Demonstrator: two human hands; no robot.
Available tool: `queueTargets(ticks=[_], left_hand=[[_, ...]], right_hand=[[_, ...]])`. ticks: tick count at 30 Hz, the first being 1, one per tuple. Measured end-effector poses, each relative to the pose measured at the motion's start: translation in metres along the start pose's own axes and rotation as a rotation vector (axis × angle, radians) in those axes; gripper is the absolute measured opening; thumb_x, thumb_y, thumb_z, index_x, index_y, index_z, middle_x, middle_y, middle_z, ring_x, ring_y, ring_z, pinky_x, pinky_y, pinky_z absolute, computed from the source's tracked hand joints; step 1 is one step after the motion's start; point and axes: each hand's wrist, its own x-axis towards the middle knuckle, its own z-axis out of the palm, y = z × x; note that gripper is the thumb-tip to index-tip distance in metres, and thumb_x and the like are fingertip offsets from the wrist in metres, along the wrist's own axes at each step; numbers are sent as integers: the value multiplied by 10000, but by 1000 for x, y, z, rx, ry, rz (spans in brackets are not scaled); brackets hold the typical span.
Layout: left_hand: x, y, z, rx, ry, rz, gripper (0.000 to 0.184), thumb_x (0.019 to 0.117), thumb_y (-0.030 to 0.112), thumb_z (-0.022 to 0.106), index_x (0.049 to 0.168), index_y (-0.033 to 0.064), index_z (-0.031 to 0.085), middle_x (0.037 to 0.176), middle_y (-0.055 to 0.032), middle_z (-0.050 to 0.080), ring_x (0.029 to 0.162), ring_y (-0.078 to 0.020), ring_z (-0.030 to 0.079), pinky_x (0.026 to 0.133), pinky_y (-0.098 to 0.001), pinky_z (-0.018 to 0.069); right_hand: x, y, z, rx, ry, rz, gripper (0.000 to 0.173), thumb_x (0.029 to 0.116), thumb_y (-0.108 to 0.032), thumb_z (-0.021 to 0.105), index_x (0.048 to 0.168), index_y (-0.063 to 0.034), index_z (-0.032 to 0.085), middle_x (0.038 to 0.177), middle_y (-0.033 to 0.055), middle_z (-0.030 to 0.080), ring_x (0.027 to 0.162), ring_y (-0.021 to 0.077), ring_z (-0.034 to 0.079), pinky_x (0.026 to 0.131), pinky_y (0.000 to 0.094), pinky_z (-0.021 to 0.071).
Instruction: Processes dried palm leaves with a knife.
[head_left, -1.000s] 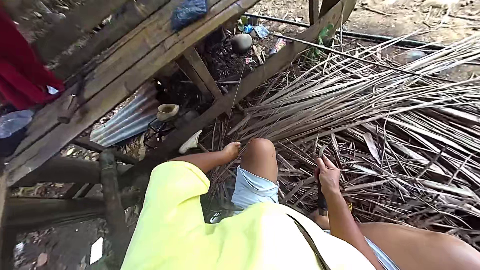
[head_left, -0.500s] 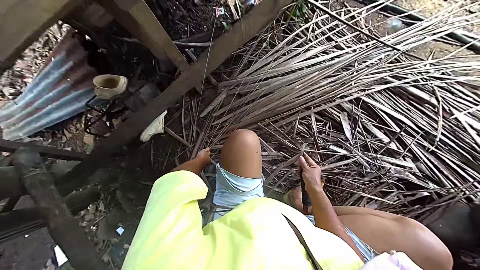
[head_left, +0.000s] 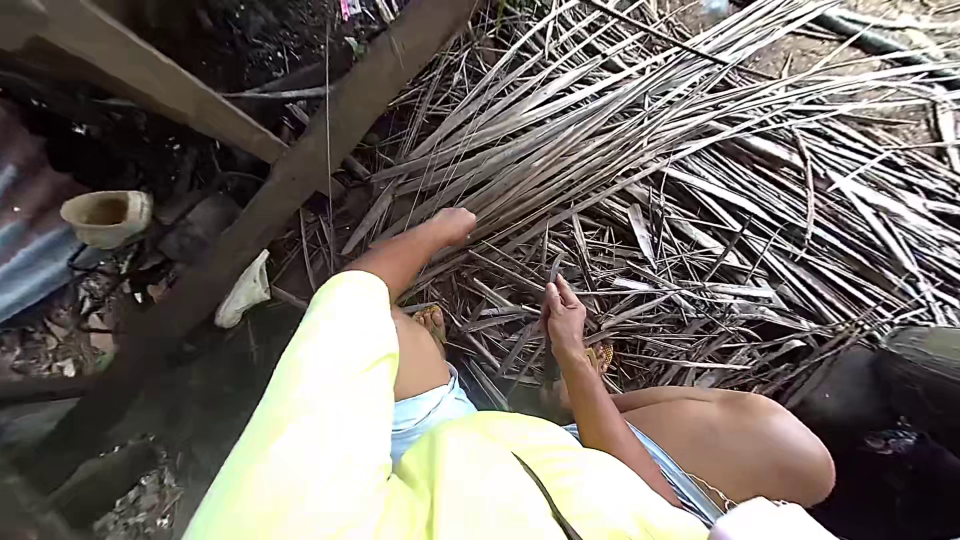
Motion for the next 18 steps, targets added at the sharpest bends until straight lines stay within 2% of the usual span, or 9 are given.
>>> queueTargets(ticks=[3, 5, 7, 9, 11, 14, 18], left_hand=[[59, 48, 18, -198, 51, 25, 263, 1026, 96, 575, 1235, -19, 687, 1235, -276, 670, 1210, -451, 628, 1023, -630, 485], [83, 84, 36, -360, 123, -80, 344, 1008, 52, 577, 1338, -35, 617, 1332, -296, 619, 1269, -468, 590, 1035, -641, 482], [101, 110, 54, -407, 200, -203, 445, 968, 8, 606, 1402, -62, 545, 1403, -301, 566, 1326, -481, 534, 1062, -645, 453], [116, 121, 72, -356, 229, -248, 457, 976, 27, 612, 1406, -95, 517, 1418, -318, 541, 1348, -481, 508, 1100, -624, 417], [121, 124, 80, -331, 224, -253, 413, 995, 50, 596, 1381, -86, 547, 1427, -318, 533, 1361, -476, 493, 1131, -618, 379], [111, 133, 65, -423, 361, -285, 338, 1006, 49, 558, 1326, -11, 649, 1457, -299, 504, 1356, -457, 504, 1115, -595, 424], [84, 142, 9, -557, 561, -229, 327, 1018, 66, 517, 1291, 48, 696, 1397, -260, 566, 1247, -417, 599, 1045, -576, 488]], right_hand=[[4, 5, -4, 48, 30, -20, 412, 1082, -140, 521, 1468, 4, 517, 620, 30, 542, 471, 90, 500, 465, 244, 467], [4, 8, -8, 56, 38, -8, 415, 1081, -130, 517, 1465, 27, 509, 639, 28, 555, 488, 83, 500, 480, 237, 461], [4, 11, -10, 67, 56, 1, 418, 1076, -125, 526, 1456, 48, 512, 634, 31, 556, 486, 80, 488, 483, 243, 451], [4, 14, -14, 54, 64, 4, 425, 1075, -120, 523, 1458, 62, 501, 650, 37, 569, 494, 74, 488, 499, 243, 457], [3, 15, -17, 60, 74, 5, 426, 1074, -125, 528, 1453, 68, 503, 659, 36, 569, 494, 73, 481, 497, 242, 451], [5, 14, -24, 106, 95, -16, 428, 1077, -121, 518, 1459, 72, 495, 627, 30, 553, 477, 82, 478, 477, 249, 448], [6, 7, -38, 165, 177, -31, 418, 1081, -131, 519, 1458, 48, 510, 636, 33, 549, 478, 85, 477, 477, 249, 448]])
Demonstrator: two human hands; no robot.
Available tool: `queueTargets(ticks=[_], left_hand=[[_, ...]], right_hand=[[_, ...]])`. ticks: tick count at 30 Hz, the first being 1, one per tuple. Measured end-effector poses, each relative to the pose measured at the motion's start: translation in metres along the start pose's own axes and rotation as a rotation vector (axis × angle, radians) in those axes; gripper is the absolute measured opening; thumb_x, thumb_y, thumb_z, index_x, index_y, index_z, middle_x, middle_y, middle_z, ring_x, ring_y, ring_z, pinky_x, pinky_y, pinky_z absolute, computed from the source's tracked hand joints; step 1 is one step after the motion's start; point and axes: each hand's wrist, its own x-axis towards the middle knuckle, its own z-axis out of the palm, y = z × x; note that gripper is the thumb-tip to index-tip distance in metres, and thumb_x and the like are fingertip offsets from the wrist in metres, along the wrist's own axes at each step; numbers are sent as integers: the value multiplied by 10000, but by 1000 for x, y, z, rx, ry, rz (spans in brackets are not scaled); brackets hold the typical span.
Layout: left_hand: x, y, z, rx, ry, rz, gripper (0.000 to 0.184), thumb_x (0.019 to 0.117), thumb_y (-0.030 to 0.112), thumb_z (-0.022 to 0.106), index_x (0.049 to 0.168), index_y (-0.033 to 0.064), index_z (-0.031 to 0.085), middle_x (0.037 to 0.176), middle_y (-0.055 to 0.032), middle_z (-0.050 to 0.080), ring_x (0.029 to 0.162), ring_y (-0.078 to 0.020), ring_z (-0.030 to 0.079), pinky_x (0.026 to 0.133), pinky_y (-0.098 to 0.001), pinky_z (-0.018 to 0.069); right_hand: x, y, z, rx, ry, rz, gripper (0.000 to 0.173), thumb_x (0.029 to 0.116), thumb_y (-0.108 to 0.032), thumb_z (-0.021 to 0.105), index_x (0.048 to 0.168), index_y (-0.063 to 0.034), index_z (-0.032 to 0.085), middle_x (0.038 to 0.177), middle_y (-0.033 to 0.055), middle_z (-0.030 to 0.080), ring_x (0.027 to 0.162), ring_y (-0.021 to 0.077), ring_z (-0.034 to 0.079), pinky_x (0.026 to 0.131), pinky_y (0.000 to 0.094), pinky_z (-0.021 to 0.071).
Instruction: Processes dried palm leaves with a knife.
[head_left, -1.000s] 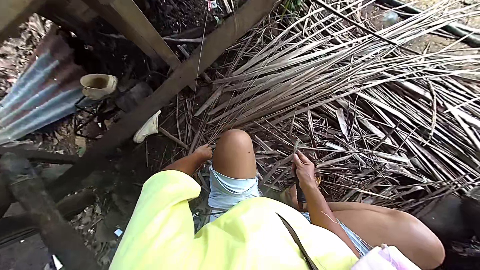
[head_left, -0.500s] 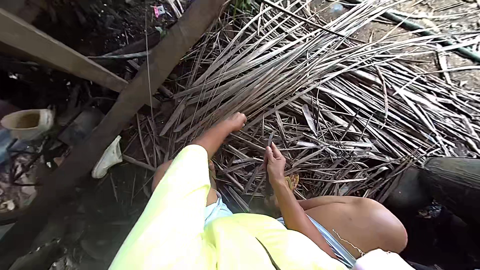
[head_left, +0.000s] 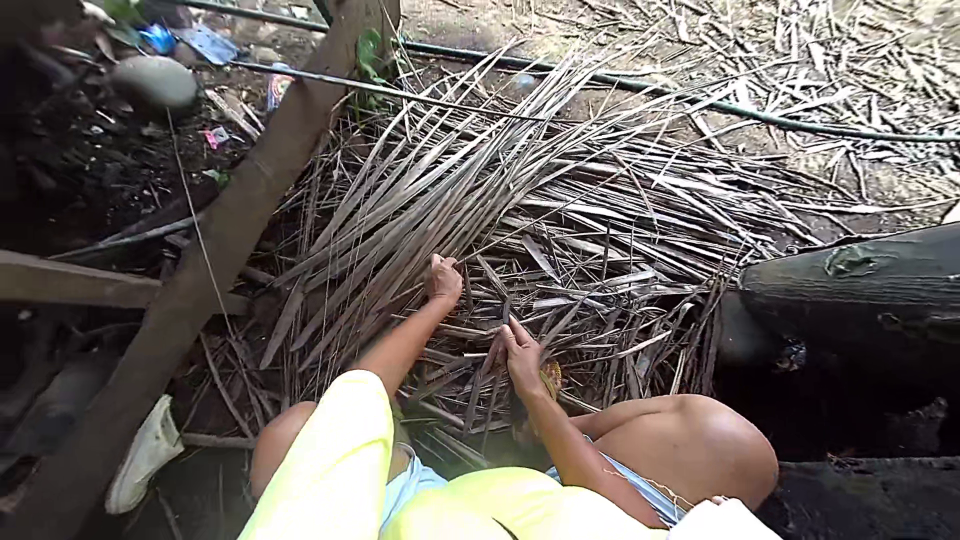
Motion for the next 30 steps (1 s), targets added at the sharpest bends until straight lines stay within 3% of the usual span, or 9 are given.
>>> queueTargets(ticks=[6, 8, 13, 15, 17, 18, 22, 27, 30], left_hand=[[-29, 53, -90, 137, -8, 201, 565, 953, 277, 711, 1495, 210, 565, 1441, -224, 535, 1162, -418, 641, 934, -637, 527], [-47, 57, -120, 211, 25, 243, 464, 1016, 242, 628, 1475, 188, 592, 1385, -227, 596, 1164, -436, 644, 952, -655, 504], [-104, 11, -186, 156, 48, 291, 566, 1077, 258, 549, 1594, 85, 396, 1185, -307, 691, 1066, -491, 687, 969, -678, 498], [-137, -14, -208, 36, -44, 234, 493, 1090, 253, 541, 1537, 63, 461, 1008, -229, 725, 849, -352, 711, 830, -552, 572], [-170, -46, -221, -108, -76, 185, 353, 1059, 221, 609, 1381, 78, 634, 789, -103, 691, 578, -157, 560, 562, -351, 489], [-183, -64, -227, -165, -91, 157, 318, 1026, 179, 659, 1324, 70, 672, 764, -55, 676, 555, -85, 518, 538, -280, 462], [-228, -116, -254, -229, -153, 102, 298, 907, 28, 755, 1202, 1, 720, 1010, -33, 753, 806, 15, 653, 775, -188, 546], [-253, -157, -284, -176, -232, 16, 224, 897, -45, 711, 1112, -1, 752, 967, 1, 764, 721, 49, 626, 690, -146, 517], [-253, -183, -290, -91, -285, -81, 158, 919, -48, 695, 1064, -20, 750, 975, -30, 755, 762, 27, 630, 751, -182, 526]], right_hand=[[-3, -24, -25, 102, 35, -64, 423, 1098, -173, 489, 1466, 38, 495, 648, 37, 553, 493, 106, 508, 479, 267, 472], [-7, -37, -42, 159, -57, -141, 412, 1102, -152, 463, 1464, 44, 483, 641, 28, 568, 498, 97, 536, 492, 255, 496], [-28, -68, -91, 352, -364, -203, 433, 1092, -160, 403, 1500, -26, 450, 654, 7, 564, 531, 101, 567, 557, 269, 553], [-33, -77, -101, 429, -408, -202, 447, 1096, -211, 380, 1514, -61, 434, 644, -2, 543, 525, 109, 564, 554, 278, 558], [-34, -84, -107, 504, -443, -215, 442, 1099, -288, 369, 1493, -107, 455, 636, -14, 544, 512, 101, 558, 541, 277, 552], [-33, -88, -108, 533, -475, -230, 439, 1098, -333, 374, 1473, -127, 473, 639, -26, 542, 514, 90, 552, 539, 266, 544], [-28, -107, -114, 570, -577, -331, 450, 1092, -420, 392, 1430, -154, 525, 661, -60, 541, 510, 47, 525, 524, 219, 514], [-15, -123, -126, 647, -544, -386, 451, 1116, -414, 291, 1436, -196, 521, 675, -82, 523, 509, 35, 505, 515, 201, 489], [-5, -121, -135, 811, -519, -363, 486, 1116, -473, 248, 1403, -228, 554, 677, -87, 540, 517, 38, 531, 519, 203, 502]])
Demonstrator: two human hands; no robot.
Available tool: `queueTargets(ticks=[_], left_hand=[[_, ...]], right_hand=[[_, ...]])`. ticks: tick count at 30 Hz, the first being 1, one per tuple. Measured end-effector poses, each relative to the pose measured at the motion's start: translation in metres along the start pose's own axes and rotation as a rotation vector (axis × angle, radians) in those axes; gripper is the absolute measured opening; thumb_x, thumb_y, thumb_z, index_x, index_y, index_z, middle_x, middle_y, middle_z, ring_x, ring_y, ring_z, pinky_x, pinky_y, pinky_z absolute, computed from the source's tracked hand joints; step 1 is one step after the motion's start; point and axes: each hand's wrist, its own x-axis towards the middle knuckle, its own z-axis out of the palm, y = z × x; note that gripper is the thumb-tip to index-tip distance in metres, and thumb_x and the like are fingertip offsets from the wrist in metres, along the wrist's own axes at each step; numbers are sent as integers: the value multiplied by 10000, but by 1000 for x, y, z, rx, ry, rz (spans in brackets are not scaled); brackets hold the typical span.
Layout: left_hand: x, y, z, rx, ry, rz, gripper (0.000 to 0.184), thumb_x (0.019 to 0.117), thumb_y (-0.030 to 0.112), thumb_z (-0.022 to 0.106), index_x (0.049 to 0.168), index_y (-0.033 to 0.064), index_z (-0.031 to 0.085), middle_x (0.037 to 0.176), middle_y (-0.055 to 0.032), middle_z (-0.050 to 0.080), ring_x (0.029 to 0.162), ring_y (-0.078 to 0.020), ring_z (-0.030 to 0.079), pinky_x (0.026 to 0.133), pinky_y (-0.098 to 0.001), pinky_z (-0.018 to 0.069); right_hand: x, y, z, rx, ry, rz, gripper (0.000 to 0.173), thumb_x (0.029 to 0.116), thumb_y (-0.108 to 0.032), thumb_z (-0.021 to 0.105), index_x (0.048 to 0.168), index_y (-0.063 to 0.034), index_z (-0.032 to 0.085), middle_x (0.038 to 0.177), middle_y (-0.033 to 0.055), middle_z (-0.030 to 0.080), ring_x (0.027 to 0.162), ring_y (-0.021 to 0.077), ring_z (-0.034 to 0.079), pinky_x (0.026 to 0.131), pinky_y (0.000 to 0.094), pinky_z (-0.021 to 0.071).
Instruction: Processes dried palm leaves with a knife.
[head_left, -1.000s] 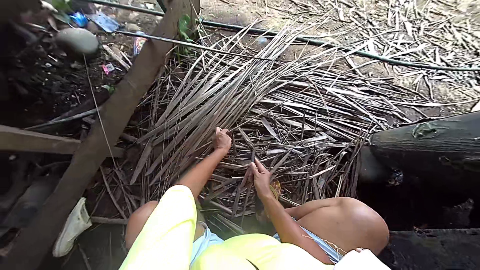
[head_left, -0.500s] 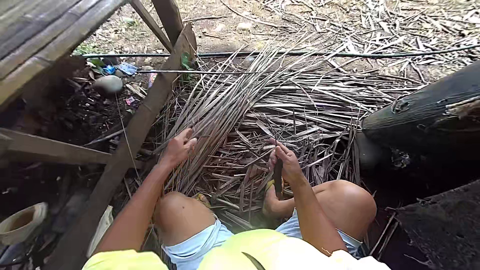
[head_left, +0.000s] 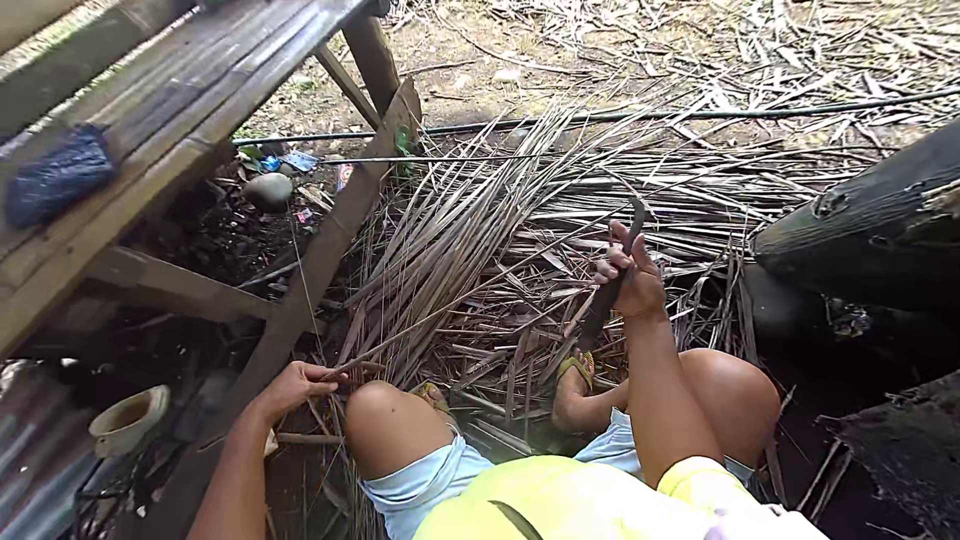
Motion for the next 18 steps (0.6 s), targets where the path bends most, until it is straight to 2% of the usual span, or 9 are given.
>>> queueTargets(ticks=[4, 6, 9, 13, 15, 18], left_hand=[[4, -17, 4, -38, 0, -44, 150, 925, -57, 683, 1048, -8, 752, 925, -1, 749, 725, 29, 618, 727, -175, 522], [4, -20, 5, -32, -26, -56, 144, 925, -60, 684, 1038, -5, 754, 917, -2, 747, 718, 24, 620, 726, -177, 523], [4, -29, 2, 12, -77, -79, 131, 920, -59, 688, 1025, -18, 755, 959, -38, 757, 775, -5, 653, 787, -214, 541], [0, -46, 1, 35, -127, -62, 83, 887, -65, 702, 922, -7, 751, 827, 1, 730, 723, -6, 638, 754, -222, 536], [2, -41, 5, 49, -200, -36, 127, 872, -54, 726, 984, 1, 749, 838, 6, 715, 734, -18, 628, 752, -237, 531], [22, 7, 14, 117, -330, 55, 319, 818, -72, 705, 1116, 36, 736, 891, 7, 712, 782, -47, 636, 778, -276, 541]], right_hand=[[-8, 8, -2, -64, 75, 121, 544, 1117, -468, 245, 1249, -123, 645, 659, -76, 547, 518, 40, 542, 525, 201, 521], [-12, 14, 5, -133, 60, 220, 556, 1116, -452, 242, 1258, -102, 650, 633, -70, 524, 494, 42, 517, 509, 205, 512], [0, 13, 10, -137, 42, 267, 504, 1114, -440, 260, 1227, -111, 625, 624, -69, 520, 482, 42, 519, 493, 203, 507], [31, -8, 2, -101, 55, 185, 557, 1120, -455, 193, 1305, -140, 615, 639, -79, 565, 507, 41, 545, 499, 198, 503], [41, -15, 6, -77, 93, 157, 572, 1123, -456, 186, 1234, -128, 642, 635, -71, 577, 511, 48, 561, 493, 201, 515], [42, -2, 25, -36, 91, 183, 557, 1126, -446, 205, 1181, -116, 649, 637, -61, 582, 508, 53, 567, 492, 203, 518]])
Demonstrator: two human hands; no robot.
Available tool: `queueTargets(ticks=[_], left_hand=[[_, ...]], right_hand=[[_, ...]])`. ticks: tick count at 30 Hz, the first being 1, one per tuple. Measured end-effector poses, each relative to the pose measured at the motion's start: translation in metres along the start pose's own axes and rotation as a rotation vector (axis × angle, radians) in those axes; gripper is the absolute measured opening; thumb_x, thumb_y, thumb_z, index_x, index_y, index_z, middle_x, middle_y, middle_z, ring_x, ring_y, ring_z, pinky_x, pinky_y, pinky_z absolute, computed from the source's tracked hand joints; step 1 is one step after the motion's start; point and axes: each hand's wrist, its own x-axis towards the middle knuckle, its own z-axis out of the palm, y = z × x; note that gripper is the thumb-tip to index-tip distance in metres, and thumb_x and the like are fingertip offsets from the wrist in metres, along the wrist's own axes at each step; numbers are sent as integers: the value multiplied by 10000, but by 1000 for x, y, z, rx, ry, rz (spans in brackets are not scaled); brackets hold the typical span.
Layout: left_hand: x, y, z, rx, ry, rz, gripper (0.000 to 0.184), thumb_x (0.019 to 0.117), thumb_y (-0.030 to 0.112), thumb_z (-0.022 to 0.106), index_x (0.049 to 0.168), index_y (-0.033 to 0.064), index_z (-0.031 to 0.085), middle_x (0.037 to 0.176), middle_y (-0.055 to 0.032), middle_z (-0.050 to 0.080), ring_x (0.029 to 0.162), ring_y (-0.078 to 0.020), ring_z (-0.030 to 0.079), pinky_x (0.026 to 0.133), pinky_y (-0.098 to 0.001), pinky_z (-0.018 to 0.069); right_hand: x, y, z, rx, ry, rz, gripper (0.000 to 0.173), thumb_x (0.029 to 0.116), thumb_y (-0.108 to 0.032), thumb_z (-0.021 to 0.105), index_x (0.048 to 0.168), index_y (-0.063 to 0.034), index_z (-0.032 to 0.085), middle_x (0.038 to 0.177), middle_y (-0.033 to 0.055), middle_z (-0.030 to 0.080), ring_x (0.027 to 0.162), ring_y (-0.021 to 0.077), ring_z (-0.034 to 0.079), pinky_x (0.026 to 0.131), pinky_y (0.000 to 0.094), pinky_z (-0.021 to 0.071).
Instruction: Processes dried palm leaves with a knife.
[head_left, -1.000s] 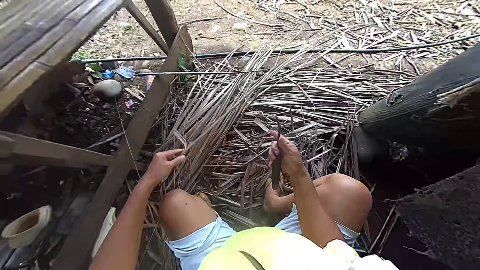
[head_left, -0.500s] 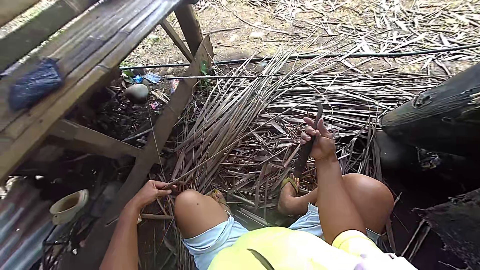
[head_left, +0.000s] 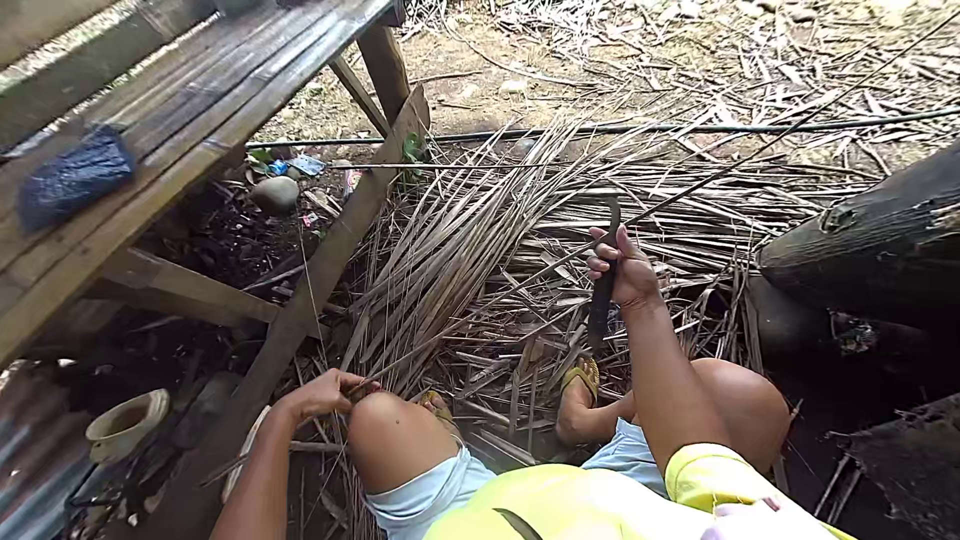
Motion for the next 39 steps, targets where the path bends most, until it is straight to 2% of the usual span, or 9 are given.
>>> queueTargets(ticks=[6, 10, 14, 18, 21, 24, 29, 34, 39], left_hand=[[67, 153, 10, 227, -65, 34, 484, 1044, 439, 596, 1130, -26, 699, 934, -115, 725, 854, -182, 696, 878, -402, 567], [121, 200, 48, 370, 243, 237, 646, 1043, 566, 514, 1501, 112, 511, 1284, -227, 657, 1151, -408, 658, 998, -659, 495], [142, 206, 68, 351, 141, 328, 439, 1095, 423, 489, 1374, 120, 637, 1135, -196, 716, 1032, -361, 696, 945, -613, 522], [150, 199, 83, 284, 41, 340, 580, 1047, 395, 611, 1564, 181, 456, 1214, -207, 689, 1094, -348, 675, 1005, -582, 500], [149, 204, 96, 368, 300, 405, 506, 1008, 415, 667, 1469, 217, 597, 1368, -202, 595, 1255, -355, 582, 1079, -551, 463], [138, 222, 104, 753, 610, 400, 372, 982, 474, 672, 1221, 206, 765, 1240, -226, 632, 1185, -403, 576, 1019, -558, 436], [128, 223, 89, 426, 331, 305, 937, 928, 327, 789, 1645, 85, 237, 1343, -238, 627, 1232, -416, 611, 1069, -596, 453], [127, 178, 77, 118, 123, 332, 270, 1076, 120, 544, 1265, -33, 660, 970, -186, 696, 765, -237, 658, 778, -418, 565], [101, 216, 67, 328, 278, 384, 331, 1065, 243, 593, 1348, 90, 671, 1244, -169, 710, 1149, -333, 683, 1029, -582, 499]], right_hand=[[-10, 72, 49, 55, -182, 179, 498, 1094, -545, 277, 1179, -200, 627, 671, -89, 511, 487, 9, 493, 464, 163, 465], [-10, 100, 54, 40, -265, 235, 477, 1098, -514, 304, 1203, -178, 626, 677, -62, 522, 506, 33, 514, 478, 187, 486], [-15, 100, 35, -59, -189, 249, 507, 1121, -437, 267, 1223, -90, 623, 670, -36, 531, 503, 60, 526, 483, 214, 509], [-24, 92, 19, -63, -185, 229, 510, 1123, -422, 237, 1242, -104, 618, 671, -33, 552, 520, 75, 545, 517, 234, 529], [-27, 96, 17, 54, -177, 200, 517, 1123, -431, 241, 1212, -107, 634, 654, -22, 576, 511, 87, 571, 516, 247, 552], [-31, 100, 24, 76, -159, 188, 525, 1123, -433, 222, 1188, -114, 634, 646, -29, 566, 508, 88, 565, 516, 247, 547], [-35, 88, 24, 173, -257, 114, 490, 1119, -432, 285, 1195, -107, 643, 691, -21, 608, 540, 83, 602, 525, 230, 557], [-38, 75, 18, 186, -289, 52, 510, 1115, -475, 254, 1220, -155, 636, 708, -40, 599, 559, 67, 589, 550, 216, 539], [-44, 101, 23, 320, -224, 105, 493, 1100, -515, 295, 1231, -180, 632, 701, -64, 570, 545, 39, 570, 529, 191, 522]])
